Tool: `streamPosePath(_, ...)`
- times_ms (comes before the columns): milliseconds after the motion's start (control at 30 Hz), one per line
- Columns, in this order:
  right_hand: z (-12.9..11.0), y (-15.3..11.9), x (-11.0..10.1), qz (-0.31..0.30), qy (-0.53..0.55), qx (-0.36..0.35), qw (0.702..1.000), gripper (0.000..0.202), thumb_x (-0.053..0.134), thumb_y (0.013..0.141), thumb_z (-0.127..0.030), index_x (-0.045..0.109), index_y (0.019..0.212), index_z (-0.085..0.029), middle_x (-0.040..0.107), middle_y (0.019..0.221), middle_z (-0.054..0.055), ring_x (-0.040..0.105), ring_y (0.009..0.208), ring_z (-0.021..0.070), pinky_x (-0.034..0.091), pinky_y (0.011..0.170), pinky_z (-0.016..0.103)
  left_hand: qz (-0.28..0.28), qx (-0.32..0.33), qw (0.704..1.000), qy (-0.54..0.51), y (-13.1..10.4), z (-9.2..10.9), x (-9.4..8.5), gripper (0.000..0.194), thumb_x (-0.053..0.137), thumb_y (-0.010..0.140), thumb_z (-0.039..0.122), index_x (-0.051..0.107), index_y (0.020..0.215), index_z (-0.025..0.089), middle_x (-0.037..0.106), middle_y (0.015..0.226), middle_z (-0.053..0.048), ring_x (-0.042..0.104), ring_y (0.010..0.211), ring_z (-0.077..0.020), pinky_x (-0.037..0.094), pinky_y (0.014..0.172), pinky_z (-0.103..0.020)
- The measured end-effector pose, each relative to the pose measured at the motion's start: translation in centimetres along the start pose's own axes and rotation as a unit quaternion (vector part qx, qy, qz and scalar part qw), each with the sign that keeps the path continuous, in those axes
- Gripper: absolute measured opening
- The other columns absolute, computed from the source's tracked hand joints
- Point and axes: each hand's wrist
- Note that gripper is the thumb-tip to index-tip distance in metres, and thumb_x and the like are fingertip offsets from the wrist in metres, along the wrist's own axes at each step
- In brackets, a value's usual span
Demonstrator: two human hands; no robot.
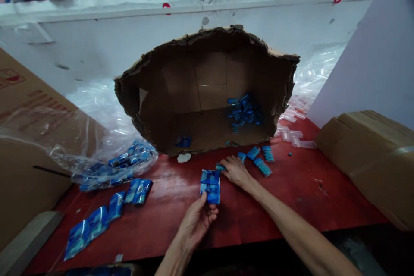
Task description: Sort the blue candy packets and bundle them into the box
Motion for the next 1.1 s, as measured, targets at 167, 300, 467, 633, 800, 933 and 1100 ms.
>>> streamPosePath(167,-0.2,-3.6,-1.9,0.051,0.09,-0.019,0.994,0.019,0.047,0.081,-0.027,0.051,0.098,-0.02,0.057,0.095,0.003,0.051,0.09,0.0147,0.037,0.08,0.026,0.005,-0.015,1.0,-0.015,0.1,0.1,0.3,0.014,0.052,0.076,0.024,0.053,0.072,0.011,0.06,0.053,-0.004,0.058,0.046,-0.012,0.047,0.043,-0.02)
streamPosePath(300,-0.5,-6.9,-2.9,0.087,0.243,-0.041,0.965,0.016,0.052,0.076,-0.022,0.052,0.092,-0.021,0.056,0.09,0.001,0.051,0.086,0.0143,0.039,0.078,0.026,0.008,-0.016,1.0,-0.009,0.1,-0.1,0.5,0.013,0.053,0.075,0.022,0.055,0.077,0.009,0.064,0.059,-0.006,0.058,0.046,-0.0119,0.048,0.044,-0.021)
streamPosePath(467,-0.1,-8.3,-2.2,0.113,0.204,-0.007,0.972,0.014,0.053,0.075,-0.022,0.054,0.089,-0.021,0.056,0.087,0.002,0.05,0.083,0.0167,0.039,0.075,0.029,0.023,0.012,1.0,-0.001,0.3,-0.6,0.5,0.01,0.055,0.074,0.02,0.056,0.076,0.01,0.064,0.059,-0.004,0.059,0.046,-0.0118,0.047,0.042,-0.02)
streamPosePath(633,0.6,-8.5,-0.7,0.105,0.028,0.016,0.994,0.015,0.052,0.077,-0.025,0.055,0.092,-0.023,0.056,0.087,0.004,0.048,0.082,0.02,0.037,0.074,0.033,0.017,-0.021,1.0,-0.008,0.1,-0.7,0.5,0.018,0.05,0.077,0.027,0.053,0.068,0.012,0.058,0.048,-0.003,0.058,0.045,-0.0122,0.045,0.039,-0.018)
streamPosePath(800,1.3,-8.5,0.6,0.082,-0.051,0.033,0.995,0.021,0.054,0.077,-0.025,0.054,0.097,-0.024,0.055,0.087,0.005,0.048,0.084,0.0206,0.037,0.072,0.032,0.017,-0.028,0.999,-0.005,-0.2,-0.7,0.6,0.023,0.047,0.078,0.03,0.052,0.066,0.012,0.059,0.048,-0.004,0.058,0.043,-0.0126,0.044,0.039,-0.018)
streamPosePath(933,1.2,-8.4,0.4,0.085,-0.006,0.034,0.996,0.023,0.055,0.076,-0.024,0.055,0.098,-0.024,0.056,0.087,0.005,0.048,0.084,0.0203,0.038,0.074,0.033,0.009,-0.025,1.0,0.0,-0.1,-0.8,0.5,0.023,0.048,0.077,0.032,0.053,0.066,0.011,0.058,0.048,-0.004,0.057,0.043,-0.0122,0.043,0.038,-0.018)
streamPosePath(1100,-1.2,-9.2,-2.6,0.101,0.201,-0.008,0.974,0.021,0.053,0.076,-0.022,0.055,0.098,-0.022,0.055,0.092,0.003,0.05,0.087,0.017,0.04,0.077,0.029,0.009,-0.005,1.0,0.022,0.1,-1.0,0.2,0.024,0.052,0.075,0.033,0.054,0.067,0.011,0.058,0.048,-0.004,0.057,0.045,-0.0119,0.042,0.04,-0.018)
Point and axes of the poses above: each hand's wrist, its own y-axis towards the middle knuckle, its own x-axis out of the palm, z = x × y
